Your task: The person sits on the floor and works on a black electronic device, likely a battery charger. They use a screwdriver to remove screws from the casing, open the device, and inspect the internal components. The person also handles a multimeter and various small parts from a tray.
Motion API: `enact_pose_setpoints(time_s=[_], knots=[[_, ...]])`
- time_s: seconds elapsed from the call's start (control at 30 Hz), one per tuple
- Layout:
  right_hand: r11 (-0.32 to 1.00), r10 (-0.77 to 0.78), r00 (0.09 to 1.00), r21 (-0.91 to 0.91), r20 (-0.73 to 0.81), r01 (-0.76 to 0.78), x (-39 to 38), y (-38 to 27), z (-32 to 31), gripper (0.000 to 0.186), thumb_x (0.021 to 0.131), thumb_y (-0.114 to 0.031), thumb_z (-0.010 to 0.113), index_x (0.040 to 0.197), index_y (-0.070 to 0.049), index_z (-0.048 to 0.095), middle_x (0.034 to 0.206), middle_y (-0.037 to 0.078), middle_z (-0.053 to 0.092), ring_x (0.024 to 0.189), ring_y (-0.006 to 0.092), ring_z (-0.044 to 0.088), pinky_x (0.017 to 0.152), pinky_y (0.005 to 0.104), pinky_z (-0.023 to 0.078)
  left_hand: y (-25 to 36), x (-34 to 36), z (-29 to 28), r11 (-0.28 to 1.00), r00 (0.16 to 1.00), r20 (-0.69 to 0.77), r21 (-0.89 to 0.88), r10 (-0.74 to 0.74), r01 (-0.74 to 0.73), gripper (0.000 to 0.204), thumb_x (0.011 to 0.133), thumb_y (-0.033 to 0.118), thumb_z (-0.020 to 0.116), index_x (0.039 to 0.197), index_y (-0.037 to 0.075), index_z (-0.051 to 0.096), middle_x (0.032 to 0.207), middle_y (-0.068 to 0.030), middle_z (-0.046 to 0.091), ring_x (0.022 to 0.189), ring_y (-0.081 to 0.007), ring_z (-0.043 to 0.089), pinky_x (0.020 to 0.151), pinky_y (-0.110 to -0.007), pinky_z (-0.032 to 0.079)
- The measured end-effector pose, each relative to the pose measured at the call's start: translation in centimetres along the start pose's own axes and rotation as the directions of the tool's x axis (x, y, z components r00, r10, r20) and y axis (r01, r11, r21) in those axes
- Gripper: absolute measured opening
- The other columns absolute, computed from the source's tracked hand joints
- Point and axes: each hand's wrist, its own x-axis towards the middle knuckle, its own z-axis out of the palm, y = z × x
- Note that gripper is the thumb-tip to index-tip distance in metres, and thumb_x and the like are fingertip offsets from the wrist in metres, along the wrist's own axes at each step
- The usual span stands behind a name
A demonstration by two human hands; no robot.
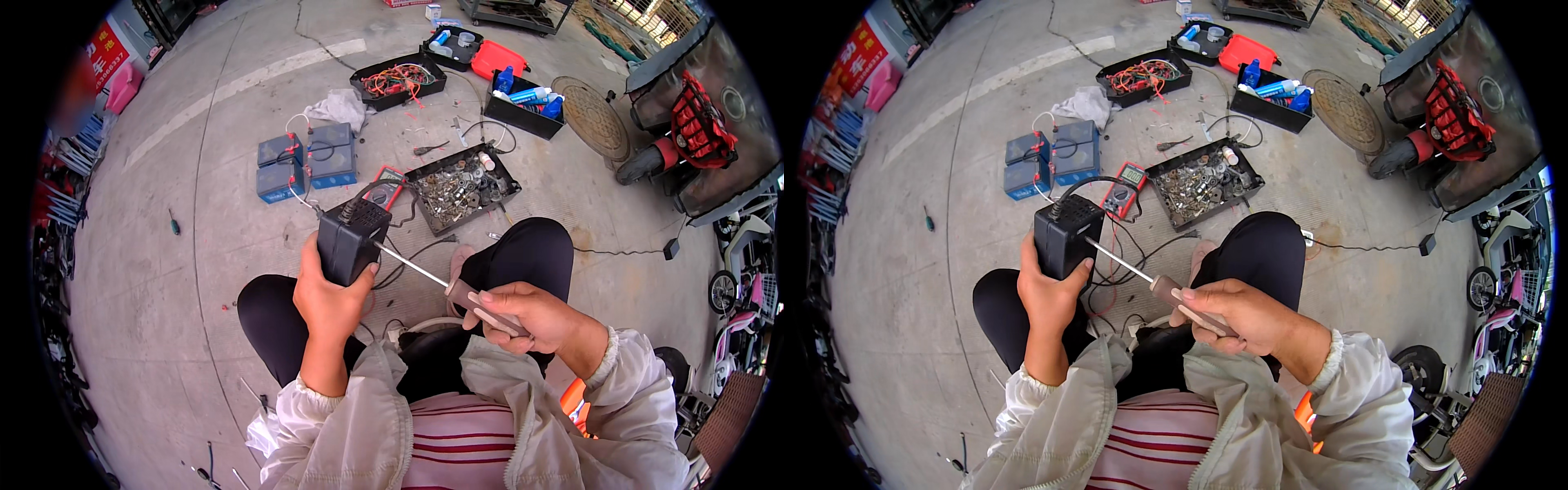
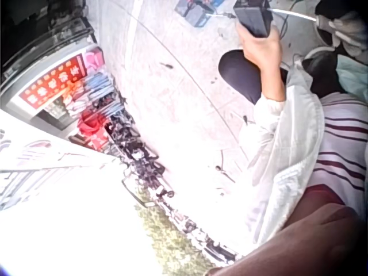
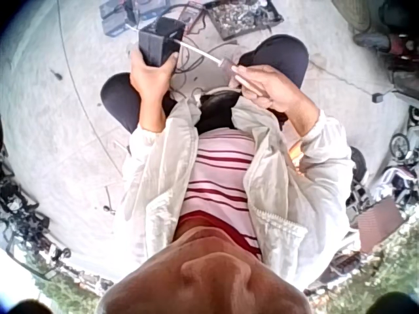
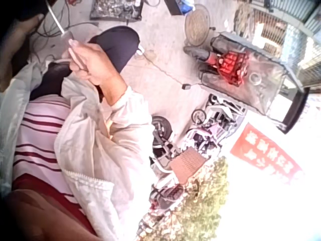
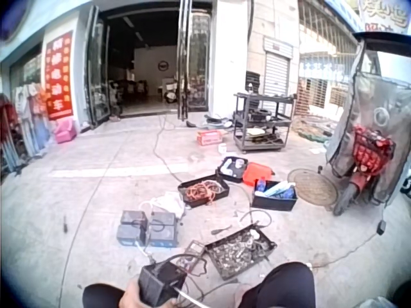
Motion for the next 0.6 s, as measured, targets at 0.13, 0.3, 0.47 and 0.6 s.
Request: enact_pose_setpoints(time_s=[0.13,0.3,0.47,0.6], knots=[[0.502,-0.641,0.761,-0.805,-0.1,0.317,0.3,0.9,1.6,0.041,0.094,-0.035,0.072,0.1,0.004,0.063,0.067,0.01,0.058,0.055,0.0197,0.058,0.05,0.035,0.048,0.3,0.0,0.3,0.997,1.0,-0.01,0.073,-0.021,0.021,0.077,0.065,0.027,0.089,0.132,0.009,0.056,0.104,-0.0183,0.071,0.093,-0.0366,0.07,0.082,-0.042,0.055],[0.947,-0.192,0.972,-0.283,-0.132,0.149,0.8,0.5,0.6,0.046,0.098,-0.045,0.062,0.097,0.001,0.062,0.066,0.009,0.057,0.045,0.016,0.047,0.042,0.0307,0.038,-0.1,0.0,0.3,0.99,0.998,0.02,0.127,-0.058,0.055,0.079,0.065,0.027,0.088,0.134,0.01,0.055,0.104,-0.0178,0.071,0.092,-0.0365,0.07,0.082,-0.041,0.055],[0.97,0.15,0.981,0.174,0.123,-0.17,0.5,0.5,0.0,0.059,0.104,-0.057,0.045,0.101,0.0,0.061,0.068,0.006,0.055,0.04,0.0064,0.033,0.037,0.0242,0.024,0.8,0.5,-0.2,1.0,1.0,-0.002,0.026,-0.006,0.006,0.078,0.065,0.027,0.088,0.135,0.011,0.055,0.104,-0.0166,0.072,0.093,-0.0351,0.071,0.082,-0.041,0.055],[0.424,-0.77,0.637,-0.771,-0.031,0.475,1.2,1.6,1.4,0.036,0.101,-0.037,0.064,0.101,-0.001,0.061,0.076,0.004,0.059,0.055,0.0099,0.053,0.047,0.026,0.039,0.1,-0.1,0.0,0.994,0.998,0.014,0.093,-0.062,0.061,0.078,0.065,0.027,0.088,0.134,0.011,0.055,0.104,-0.0155,0.072,0.091,-0.0336,0.071,0.082,-0.041,0.055]])
